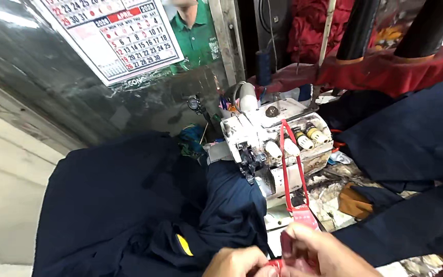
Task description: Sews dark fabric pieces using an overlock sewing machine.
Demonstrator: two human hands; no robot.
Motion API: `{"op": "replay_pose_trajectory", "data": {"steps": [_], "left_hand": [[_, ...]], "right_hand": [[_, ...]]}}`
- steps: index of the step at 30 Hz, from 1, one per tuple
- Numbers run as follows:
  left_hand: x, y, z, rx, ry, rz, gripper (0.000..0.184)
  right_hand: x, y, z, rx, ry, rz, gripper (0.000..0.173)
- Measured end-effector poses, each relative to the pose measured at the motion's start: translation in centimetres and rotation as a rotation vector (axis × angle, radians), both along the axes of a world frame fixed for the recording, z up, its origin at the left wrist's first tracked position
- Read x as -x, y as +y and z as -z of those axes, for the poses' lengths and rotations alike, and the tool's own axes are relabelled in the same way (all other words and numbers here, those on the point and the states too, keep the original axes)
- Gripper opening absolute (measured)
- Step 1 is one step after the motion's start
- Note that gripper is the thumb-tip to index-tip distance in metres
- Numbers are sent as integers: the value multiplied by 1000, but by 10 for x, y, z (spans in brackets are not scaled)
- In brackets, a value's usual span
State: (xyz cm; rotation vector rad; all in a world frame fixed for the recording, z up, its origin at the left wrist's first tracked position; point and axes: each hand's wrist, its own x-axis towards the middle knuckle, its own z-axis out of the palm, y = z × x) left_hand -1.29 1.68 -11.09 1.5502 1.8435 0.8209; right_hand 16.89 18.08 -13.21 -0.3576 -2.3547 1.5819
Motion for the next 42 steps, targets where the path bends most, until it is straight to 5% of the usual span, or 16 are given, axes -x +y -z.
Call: {"op": "replay_pose_trajectory", "data": {"steps": [4, 9, 14, 20, 29, 36, 42], "left_hand": [[46, 55, -56, -24, -1, -59, 22], [77, 102, -64, 177, -42, -152, 25], [75, 99, -64, 221, -80, -182, 24], [72, 96, -61, 187, -83, -209, 24], [69, 98, -57, 190, 111, -227, 27], [59, 73, -18, -208, 647, -385, 30], [49, 71, 0, -381, 716, -441, 28]], "right_hand": [[46, 42, -29, -174, 261, 239, 20], [58, 45, -11, -476, 341, 502, 16], [47, 35, 28, -429, 287, 488, 17], [35, 21, 17, -424, 274, 417, 17], [50, 17, 19, -768, 154, 213, 20], [38, 10, -1, -738, 21, 174, 20], [31, 8, -4, -706, -11, 153, 20]]}}
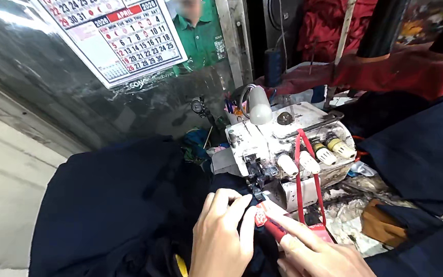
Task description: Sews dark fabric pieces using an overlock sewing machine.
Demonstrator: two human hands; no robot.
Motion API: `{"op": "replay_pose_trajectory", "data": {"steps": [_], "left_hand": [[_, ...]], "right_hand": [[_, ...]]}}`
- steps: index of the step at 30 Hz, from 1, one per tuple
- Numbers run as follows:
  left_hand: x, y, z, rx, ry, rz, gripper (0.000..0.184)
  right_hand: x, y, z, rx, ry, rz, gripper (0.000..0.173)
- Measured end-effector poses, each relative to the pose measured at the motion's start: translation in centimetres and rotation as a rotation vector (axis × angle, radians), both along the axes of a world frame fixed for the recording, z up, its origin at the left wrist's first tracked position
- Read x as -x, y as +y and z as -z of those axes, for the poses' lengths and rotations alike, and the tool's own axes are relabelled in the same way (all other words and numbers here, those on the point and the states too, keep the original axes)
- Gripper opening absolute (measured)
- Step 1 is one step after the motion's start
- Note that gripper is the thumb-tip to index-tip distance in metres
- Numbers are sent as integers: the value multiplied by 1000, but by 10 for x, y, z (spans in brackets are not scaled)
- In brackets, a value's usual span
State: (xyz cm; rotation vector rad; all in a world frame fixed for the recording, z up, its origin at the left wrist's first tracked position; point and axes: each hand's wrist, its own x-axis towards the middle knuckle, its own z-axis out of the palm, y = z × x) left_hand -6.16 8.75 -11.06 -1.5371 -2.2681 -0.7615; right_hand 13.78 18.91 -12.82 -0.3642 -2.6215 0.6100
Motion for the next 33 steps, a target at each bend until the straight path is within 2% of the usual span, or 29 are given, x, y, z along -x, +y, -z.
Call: {"op": "replay_pose_trajectory", "data": {"steps": [7, 13, 17, 20, 24, 28, 31, 33], "left_hand": [[5, 10, -2, 93, 72, -34, 30], [5, 13, 0, 73, 112, -54, 31], [1, 5, 5, -27, 87, -42, 31], [-9, -7, 13, -123, 51, -9, 25], [-3, -13, 16, -95, 46, 10, 28], [44, 7, 10, -44, -60, 48, 25], [82, 23, 7, 4, -294, 123, 26], [92, 22, 9, 7, -451, 124, 27]], "right_hand": [[14, 11, 19, 24, 117, -13, 20], [17, 13, 27, 55, 167, -14, 21], [16, 17, 31, 117, 210, -72, 23], [15, 17, 34, 140, 222, -35, 19], [9, 11, 32, 104, 109, 55, 28], [21, 3, 9, 231, -51, -10, 47], [40, 4, -23, 391, -246, -82, 60], [53, 8, -27, 474, -308, -137, 64]]}}
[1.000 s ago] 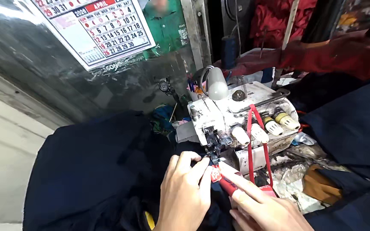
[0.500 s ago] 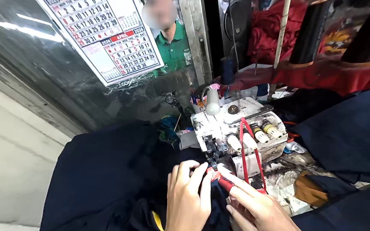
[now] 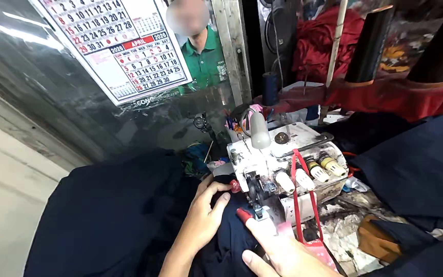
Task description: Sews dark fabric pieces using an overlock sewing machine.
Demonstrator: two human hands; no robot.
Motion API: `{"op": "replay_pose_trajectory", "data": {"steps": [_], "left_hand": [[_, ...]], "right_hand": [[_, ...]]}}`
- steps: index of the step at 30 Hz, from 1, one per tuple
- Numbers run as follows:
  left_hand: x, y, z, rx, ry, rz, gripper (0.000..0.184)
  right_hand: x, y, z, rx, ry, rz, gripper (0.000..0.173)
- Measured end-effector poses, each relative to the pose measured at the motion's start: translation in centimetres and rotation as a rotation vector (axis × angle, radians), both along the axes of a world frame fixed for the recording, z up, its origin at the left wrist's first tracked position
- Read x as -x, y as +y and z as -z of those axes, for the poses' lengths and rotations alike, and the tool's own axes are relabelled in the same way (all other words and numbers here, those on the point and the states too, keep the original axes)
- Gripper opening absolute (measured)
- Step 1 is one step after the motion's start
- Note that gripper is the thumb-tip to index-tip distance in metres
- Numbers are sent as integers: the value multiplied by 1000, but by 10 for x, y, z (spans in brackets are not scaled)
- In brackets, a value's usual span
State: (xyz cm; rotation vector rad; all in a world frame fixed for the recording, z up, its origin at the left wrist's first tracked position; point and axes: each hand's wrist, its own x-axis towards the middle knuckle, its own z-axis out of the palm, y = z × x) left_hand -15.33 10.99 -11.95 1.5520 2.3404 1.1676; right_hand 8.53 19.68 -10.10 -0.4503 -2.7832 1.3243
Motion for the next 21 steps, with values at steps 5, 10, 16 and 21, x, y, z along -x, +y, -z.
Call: {"op": "replay_pose_trajectory", "data": {"steps": [5, 10, 16, 21], "left_hand": [[-43, -51, 2, -156, 255, -153, 15], [-143, -67, 8, -136, 184, 40, 19], [-87, -82, -39, -420, 30, 78, 14], [-42, -64, -61, -215, 269, -44, 16]], "right_hand": [[-20, -19, 31, -2, 245, 55, 46], [-38, -8, 68, 19, 629, 655, 11], [-51, -27, 48, 267, 526, 389, 42], [-32, -26, -3, 10, 603, 130, 29]]}}
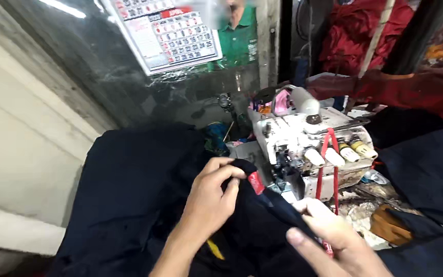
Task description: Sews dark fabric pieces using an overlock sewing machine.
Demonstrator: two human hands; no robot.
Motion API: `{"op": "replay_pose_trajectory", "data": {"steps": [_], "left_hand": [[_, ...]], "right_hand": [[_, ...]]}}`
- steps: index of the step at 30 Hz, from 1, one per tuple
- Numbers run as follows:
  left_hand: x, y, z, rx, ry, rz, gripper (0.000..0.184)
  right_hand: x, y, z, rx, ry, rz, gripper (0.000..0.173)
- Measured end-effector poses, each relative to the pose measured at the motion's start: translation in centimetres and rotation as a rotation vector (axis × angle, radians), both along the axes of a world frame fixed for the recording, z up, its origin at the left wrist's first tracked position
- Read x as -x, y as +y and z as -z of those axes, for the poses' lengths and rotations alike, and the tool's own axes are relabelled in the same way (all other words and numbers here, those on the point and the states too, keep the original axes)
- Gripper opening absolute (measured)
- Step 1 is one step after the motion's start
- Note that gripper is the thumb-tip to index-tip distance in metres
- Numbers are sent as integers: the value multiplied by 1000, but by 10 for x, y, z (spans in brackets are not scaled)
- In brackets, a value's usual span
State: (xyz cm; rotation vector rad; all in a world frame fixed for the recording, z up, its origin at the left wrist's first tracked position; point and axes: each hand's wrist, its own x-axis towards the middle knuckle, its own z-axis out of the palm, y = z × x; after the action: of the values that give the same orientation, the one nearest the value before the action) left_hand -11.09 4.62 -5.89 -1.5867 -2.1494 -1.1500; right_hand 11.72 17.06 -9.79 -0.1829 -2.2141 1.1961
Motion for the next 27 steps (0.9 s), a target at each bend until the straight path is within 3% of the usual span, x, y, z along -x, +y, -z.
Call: {"op": "replay_pose_trajectory", "data": {"steps": [2, 4, 6, 7, 8, 10, 11, 13, 15, 18, 20, 22, 24, 27], "left_hand": [[1, -25, -16, 4, 57, 5, 20], [-9, -56, -16, -143, 4, 126, 32], [-25, -76, 13, -131, -112, 252, 60], [-30, -77, 29, -43, -103, 261, 66], [-28, -75, 44, 21, -46, 237, 59], [-7, -68, 55, -97, 68, 111, 31], [6, -69, 42, -200, 109, 33, 27], [25, -80, 3, -327, 203, -97, 25], [45, -91, -14, -266, 359, -216, 28], [95, -110, 11, 147, 434, -335, 50], [117, -129, 9, 273, 415, -424, 47], [126, -149, -18, 266, 367, -534, 45], [142, -175, -48, 214, 369, -597, 42], [145, -213, -97, 145, 463, -584, 32]], "right_hand": [[4, 0, -23, 261, 61, -64, 34], [10, 3, -27, 665, 111, -129, 40], [11, 2, -29, 931, 139, -322, 44], [8, 1, -31, 988, 128, -456, 46], [4, -2, -34, 987, 112, -578, 47], [-9, -2, -37, 814, 43, -696, 45], [-17, 2, -40, 663, -42, -720, 49], [-31, 12, -47, 486, -253, -717, 48], [-48, 16, -49, 527, -285, -653, 35], [-65, 20, -53, 651, -121, -397, 30], [-67, 21, -47, 407, -148, -222, 45], [-66, 19, -35, 55, -354, -117, 67], [-61, 14, -21, -134, -482, 17, 64], [-60, 21, 1, -228, -172, 376, 53]]}}
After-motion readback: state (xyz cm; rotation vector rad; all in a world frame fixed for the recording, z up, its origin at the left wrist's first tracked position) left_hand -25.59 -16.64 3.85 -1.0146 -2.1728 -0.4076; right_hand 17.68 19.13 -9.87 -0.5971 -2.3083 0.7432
